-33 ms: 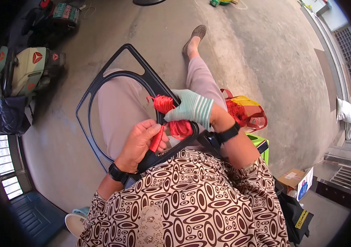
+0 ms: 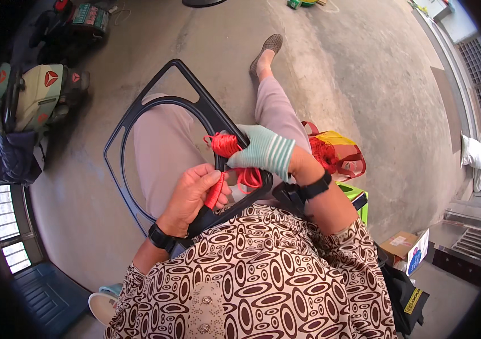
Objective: Winding a bundle of red string and attaching it to a black plastic frame.
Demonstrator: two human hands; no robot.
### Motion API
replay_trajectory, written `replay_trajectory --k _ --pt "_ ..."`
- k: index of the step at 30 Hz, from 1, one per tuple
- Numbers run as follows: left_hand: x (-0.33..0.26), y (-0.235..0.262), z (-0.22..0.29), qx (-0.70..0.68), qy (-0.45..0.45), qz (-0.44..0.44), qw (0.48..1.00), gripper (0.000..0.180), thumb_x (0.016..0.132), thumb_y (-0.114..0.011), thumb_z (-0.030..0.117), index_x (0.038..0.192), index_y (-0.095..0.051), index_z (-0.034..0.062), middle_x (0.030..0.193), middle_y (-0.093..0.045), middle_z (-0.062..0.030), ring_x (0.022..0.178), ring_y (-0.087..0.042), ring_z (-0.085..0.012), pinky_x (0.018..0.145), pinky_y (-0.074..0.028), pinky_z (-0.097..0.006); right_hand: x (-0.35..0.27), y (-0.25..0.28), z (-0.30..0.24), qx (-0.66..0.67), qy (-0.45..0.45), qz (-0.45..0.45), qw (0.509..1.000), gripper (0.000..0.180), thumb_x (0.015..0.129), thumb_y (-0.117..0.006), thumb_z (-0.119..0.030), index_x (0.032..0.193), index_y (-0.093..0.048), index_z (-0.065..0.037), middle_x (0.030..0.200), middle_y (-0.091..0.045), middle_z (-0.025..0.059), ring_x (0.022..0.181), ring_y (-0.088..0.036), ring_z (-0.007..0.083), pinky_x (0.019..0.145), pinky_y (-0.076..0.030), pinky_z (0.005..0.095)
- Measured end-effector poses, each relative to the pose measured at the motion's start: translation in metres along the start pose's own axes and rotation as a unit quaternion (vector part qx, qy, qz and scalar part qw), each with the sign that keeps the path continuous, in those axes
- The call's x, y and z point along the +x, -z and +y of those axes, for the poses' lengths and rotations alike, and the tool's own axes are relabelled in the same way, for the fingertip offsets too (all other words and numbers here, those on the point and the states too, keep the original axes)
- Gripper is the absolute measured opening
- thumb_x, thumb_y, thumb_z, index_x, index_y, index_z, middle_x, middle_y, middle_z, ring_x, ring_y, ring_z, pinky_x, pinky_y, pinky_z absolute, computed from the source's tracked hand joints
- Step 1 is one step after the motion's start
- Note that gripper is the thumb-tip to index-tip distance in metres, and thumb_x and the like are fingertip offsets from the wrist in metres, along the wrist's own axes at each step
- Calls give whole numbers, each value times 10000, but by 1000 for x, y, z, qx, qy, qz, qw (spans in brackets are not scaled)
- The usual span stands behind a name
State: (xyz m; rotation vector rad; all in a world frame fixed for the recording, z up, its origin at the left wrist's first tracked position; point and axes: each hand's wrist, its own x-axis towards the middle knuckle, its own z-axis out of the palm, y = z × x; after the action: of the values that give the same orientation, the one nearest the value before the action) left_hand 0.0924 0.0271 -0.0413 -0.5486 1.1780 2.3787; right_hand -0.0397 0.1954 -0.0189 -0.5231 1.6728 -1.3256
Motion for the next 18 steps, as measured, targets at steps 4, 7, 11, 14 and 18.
replay_trajectory --k 4,7,11,14,18 --pt "0 4 -1 -25 -6 -5 1000 171 941 -537 180 972 -561 14 762 -652 -111 572 -636 -136 532 -544 -232 -30 1 -3 -52 -96 19 994 309 777 -672 -181 1021 -603 -4 788 -619 21 700 -554 74 642 -471 257" --pt "3 7 -2 -30 -41 13 999 175 944 -530 179 1021 -545 22 766 -652 -115 567 -634 -141 520 -542 -238 -56 24 45 -18 -55 -20 998 324 783 -683 -226 999 -632 10 776 -629 31 695 -553 76 638 -469 260" --pt "0 5 -1 -38 -55 25 997 181 950 -518 184 1051 -526 34 769 -651 -121 563 -631 -143 509 -539 -242 -92 38 63 -132 -144 48 980 351 778 -708 -258 983 -656 21 752 -637 42 711 -559 81 684 -471 248" --pt "1 2 0 -53 -33 11 998 164 956 -507 191 1022 -517 42 758 -650 -132 554 -629 -149 506 -537 -244 -92 33 72 -137 -130 119 975 356 764 -725 -236 1001 -648 19 801 -646 49 754 -564 83 738 -472 240" --pt "3 1 4 -46 -16 22 999 154 957 -499 196 920 -511 47 736 -648 -143 544 -630 -159 499 -536 -244 -78 26 85 116 3 285 952 426 789 -712 -234 1133 -561 -31 925 -611 36 827 -559 94 749 -484 274"
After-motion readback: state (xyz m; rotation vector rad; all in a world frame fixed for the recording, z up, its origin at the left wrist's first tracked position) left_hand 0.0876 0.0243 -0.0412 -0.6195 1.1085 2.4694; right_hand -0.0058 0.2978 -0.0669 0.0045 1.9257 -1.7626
